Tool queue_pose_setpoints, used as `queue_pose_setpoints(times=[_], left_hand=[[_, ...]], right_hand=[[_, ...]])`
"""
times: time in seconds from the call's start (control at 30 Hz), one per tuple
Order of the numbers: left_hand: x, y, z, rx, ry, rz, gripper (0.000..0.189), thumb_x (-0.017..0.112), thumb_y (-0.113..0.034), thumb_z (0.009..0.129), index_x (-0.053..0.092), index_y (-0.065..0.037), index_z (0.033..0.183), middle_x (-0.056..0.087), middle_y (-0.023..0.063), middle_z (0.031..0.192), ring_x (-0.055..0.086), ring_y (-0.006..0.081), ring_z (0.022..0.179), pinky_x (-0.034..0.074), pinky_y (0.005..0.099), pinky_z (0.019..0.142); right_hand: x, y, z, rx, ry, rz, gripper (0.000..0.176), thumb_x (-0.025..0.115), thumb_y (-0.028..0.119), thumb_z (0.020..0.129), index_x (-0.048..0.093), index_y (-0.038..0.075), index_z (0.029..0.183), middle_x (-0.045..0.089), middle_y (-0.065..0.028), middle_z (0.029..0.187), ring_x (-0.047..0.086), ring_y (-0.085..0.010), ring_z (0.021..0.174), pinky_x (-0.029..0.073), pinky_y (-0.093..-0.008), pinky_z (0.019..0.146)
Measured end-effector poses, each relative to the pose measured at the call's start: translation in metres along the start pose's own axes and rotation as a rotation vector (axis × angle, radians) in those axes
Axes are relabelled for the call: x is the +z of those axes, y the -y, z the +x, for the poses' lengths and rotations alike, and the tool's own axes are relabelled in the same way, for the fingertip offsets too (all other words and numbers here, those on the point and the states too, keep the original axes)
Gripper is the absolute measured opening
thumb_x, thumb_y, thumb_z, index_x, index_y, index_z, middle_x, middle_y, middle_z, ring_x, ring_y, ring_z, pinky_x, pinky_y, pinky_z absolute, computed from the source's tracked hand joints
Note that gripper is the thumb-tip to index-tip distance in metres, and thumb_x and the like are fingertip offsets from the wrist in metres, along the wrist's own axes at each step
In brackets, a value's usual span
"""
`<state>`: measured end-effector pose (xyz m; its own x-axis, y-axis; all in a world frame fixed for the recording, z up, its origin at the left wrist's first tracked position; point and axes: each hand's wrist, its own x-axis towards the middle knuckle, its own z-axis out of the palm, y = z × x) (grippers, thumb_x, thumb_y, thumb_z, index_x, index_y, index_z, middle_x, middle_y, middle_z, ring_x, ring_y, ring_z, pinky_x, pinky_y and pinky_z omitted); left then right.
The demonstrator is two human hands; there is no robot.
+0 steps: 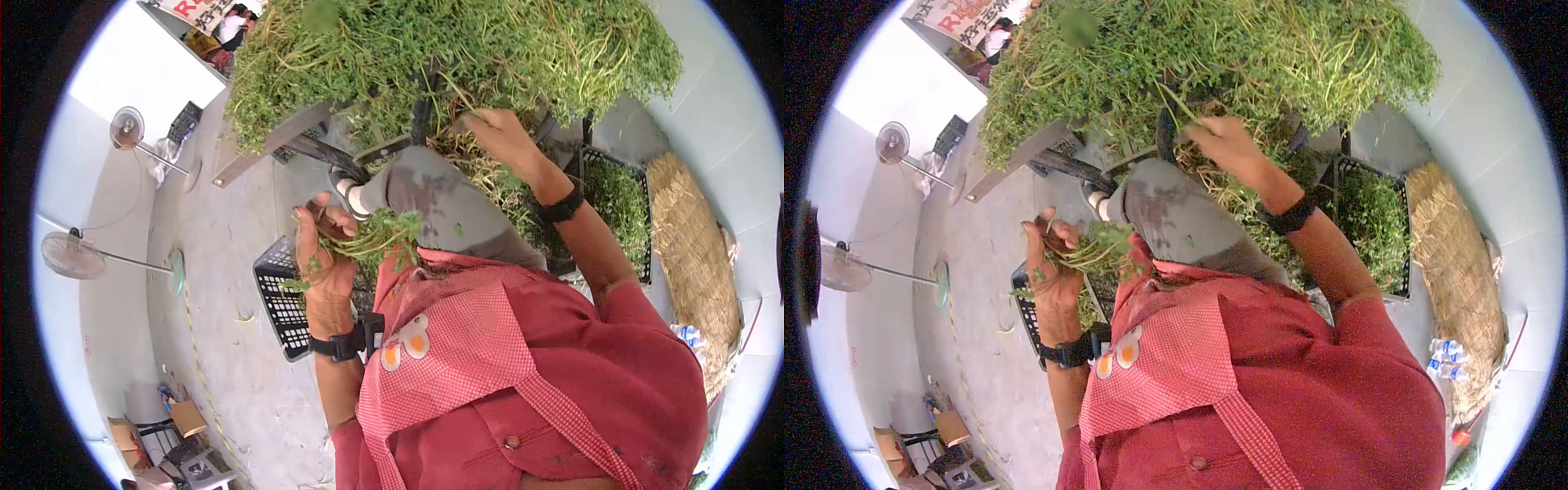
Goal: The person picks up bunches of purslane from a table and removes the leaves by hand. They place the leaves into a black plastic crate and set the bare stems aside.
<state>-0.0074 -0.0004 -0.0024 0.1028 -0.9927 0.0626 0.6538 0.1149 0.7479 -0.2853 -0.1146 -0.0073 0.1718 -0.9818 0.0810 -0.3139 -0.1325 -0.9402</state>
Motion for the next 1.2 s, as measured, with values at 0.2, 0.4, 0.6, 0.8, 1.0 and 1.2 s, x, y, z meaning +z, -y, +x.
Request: queue_pose_setpoints(times=[0.2,0.4,0.6,0.8,1.0,1.2], left_hand=[[0.002,0.017,-0.001,-0.101,0.114,-0.015,0.038,0.044,-0.043,0.091,0.057,-0.009,0.103,0.058,0.0067,0.105,0.052,0.0200,0.095,0.049,0.0371,0.078],[0.004,0.029,0.002,-0.100,0.094,-0.082,0.036,0.046,-0.041,0.091,0.057,-0.009,0.102,0.057,0.0103,0.110,0.052,0.0252,0.104,0.042,0.0420,0.092],[0.009,0.039,0.006,-0.161,-0.102,-0.085,0.032,0.051,-0.033,0.091,0.054,-0.005,0.106,0.058,0.0094,0.102,0.054,0.0214,0.098,0.046,0.0367,0.086],[0.015,0.047,0.010,-0.194,-0.155,-0.124,0.032,0.054,-0.029,0.090,0.055,0.001,0.100,0.057,0.0104,0.093,0.055,0.0204,0.089,0.047,0.0339,0.082],[0.013,0.043,0.008,-0.282,-0.073,-0.231,0.034,0.053,-0.031,0.090,0.055,0.001,0.101,0.058,0.0123,0.099,0.055,0.0237,0.096,0.047,0.0360,0.087],[0.016,0.045,0.004,-0.313,-0.002,-0.195,0.034,0.042,-0.029,0.095,0.052,0.000,0.108,0.057,0.0123,0.110,0.051,0.0256,0.106,0.042,0.0402,0.093]], right_hand=[[0.056,0.056,-0.035,-0.310,0.225,0.119,0.031,0.057,0.031,0.086,0.065,0.001,0.088,0.054,-0.0015,0.062,0.047,-0.0077,0.057,0.040,-0.0266,0.053],[0.106,0.036,-0.059,-0.092,0.386,0.211,0.039,0.055,0.040,0.087,0.065,0.002,0.085,0.053,-0.0038,0.060,0.048,-0.0055,0.058,0.041,-0.0273,0.053],[0.106,0.038,-0.055,-0.108,0.339,0.186,0.046,0.057,0.045,0.084,0.063,0.000,0.077,0.050,-0.0009,0.055,0.046,-0.0071,0.053,0.037,-0.0269,0.048],[0.109,0.037,-0.052,-0.149,0.496,-0.058,0.052,0.068,0.045,0.069,0.061,-0.006,0.078,0.056,-0.0102,0.061,0.052,-0.0177,0.057,0.043,-0.0315,0.057],[0.106,0.015,-0.053,-0.253,0.445,0.101,0.035,0.067,0.032,0.072,0.063,-0.002,0.076,0.061,-0.0121,0.065,0.056,-0.0193,0.057,0.044,-0.0316,0.058],[0.103,0.011,-0.054,0.200,0.504,0.524,0.022,0.065,0.023,0.078,0.065,0.001,0.077,0.062,-0.0032,0.069,0.053,-0.0095,0.059,0.043,-0.0251,0.055]])
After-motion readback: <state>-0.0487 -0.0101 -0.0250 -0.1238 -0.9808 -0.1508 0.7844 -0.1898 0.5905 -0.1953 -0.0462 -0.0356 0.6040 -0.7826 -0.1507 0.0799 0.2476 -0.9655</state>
